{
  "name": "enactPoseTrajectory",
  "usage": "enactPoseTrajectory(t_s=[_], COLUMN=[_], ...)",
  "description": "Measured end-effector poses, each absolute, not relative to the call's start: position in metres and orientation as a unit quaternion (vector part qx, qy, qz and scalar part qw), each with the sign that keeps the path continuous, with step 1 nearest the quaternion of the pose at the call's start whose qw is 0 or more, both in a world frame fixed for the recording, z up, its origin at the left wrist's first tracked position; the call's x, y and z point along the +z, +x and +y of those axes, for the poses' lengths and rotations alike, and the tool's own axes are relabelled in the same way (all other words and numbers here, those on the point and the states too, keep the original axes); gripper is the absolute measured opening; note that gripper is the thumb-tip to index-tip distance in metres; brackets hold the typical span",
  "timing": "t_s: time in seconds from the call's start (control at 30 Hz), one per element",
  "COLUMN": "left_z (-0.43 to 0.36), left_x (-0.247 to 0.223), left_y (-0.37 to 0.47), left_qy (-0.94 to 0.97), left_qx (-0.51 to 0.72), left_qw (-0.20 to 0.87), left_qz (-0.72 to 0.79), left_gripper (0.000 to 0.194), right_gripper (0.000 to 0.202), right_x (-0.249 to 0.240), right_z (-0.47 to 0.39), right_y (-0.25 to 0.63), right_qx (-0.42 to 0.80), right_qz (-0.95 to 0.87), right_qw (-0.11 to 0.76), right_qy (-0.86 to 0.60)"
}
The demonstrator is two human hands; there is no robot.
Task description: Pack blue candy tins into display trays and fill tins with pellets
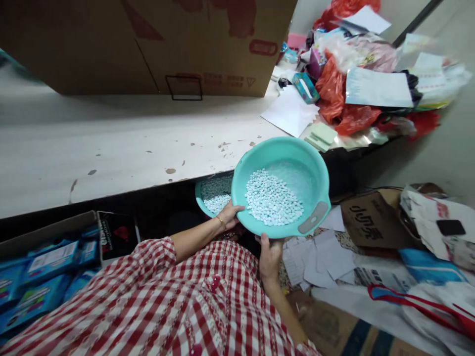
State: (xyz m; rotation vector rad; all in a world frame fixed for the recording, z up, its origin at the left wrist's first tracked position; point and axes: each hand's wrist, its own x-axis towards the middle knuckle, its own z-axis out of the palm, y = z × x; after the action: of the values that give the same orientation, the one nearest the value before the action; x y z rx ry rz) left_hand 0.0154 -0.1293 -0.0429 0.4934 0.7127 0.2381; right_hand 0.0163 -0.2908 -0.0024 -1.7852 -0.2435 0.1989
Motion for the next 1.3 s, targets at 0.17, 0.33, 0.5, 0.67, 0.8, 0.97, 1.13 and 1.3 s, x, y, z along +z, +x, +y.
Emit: enactPoseTrajectory(t_s=[0.17, 0.33, 0.5, 0.67, 0.8, 0.97, 1.13, 1.3], left_z=[-0.123, -0.123, -0.104, -0.085, -0.080, -0.072, -0.062, -0.054], left_x=[-0.045, -0.061, -0.075, -0.085, -0.095, -0.107, -0.111, -0.107], left_y=[0.007, -0.005, -0.018, -0.027, -0.029, -0.032, -0.035, -0.040], left_qy=[0.252, 0.241, 0.185, 0.111, 0.087, 0.061, 0.053, 0.035], left_qx=[0.052, -0.018, -0.053, -0.102, -0.088, -0.054, -0.048, -0.056], left_qw=[0.911, 0.919, 0.921, 0.934, 0.945, 0.962, 0.961, 0.972], left_qz=[0.323, 0.312, 0.338, 0.325, 0.304, 0.262, 0.268, 0.227], left_gripper=[0.052, 0.037, 0.030, 0.020, 0.026, 0.042, 0.038, 0.031], right_gripper=[0.065, 0.082, 0.077, 0.063, 0.061, 0.060, 0.060, 0.056], right_x=[0.027, 0.062, 0.069, 0.072, 0.076, 0.086, 0.103, 0.122], right_z=[-0.349, -0.338, -0.284, -0.239, -0.218, -0.197, -0.169, -0.137], right_y=[0.060, 0.120, 0.125, 0.114, 0.110, 0.106, 0.100, 0.093], right_qx=[-0.202, -0.155, -0.099, -0.134, -0.140, -0.174, -0.190, -0.187], right_qz=[-0.155, -0.297, -0.401, -0.478, -0.499, -0.505, -0.509, -0.525], right_qw=[0.536, 0.471, 0.393, 0.287, 0.234, 0.172, 0.126, 0.087], right_qy=[-0.805, -0.816, -0.822, -0.819, -0.822, -0.828, -0.830, -0.825])
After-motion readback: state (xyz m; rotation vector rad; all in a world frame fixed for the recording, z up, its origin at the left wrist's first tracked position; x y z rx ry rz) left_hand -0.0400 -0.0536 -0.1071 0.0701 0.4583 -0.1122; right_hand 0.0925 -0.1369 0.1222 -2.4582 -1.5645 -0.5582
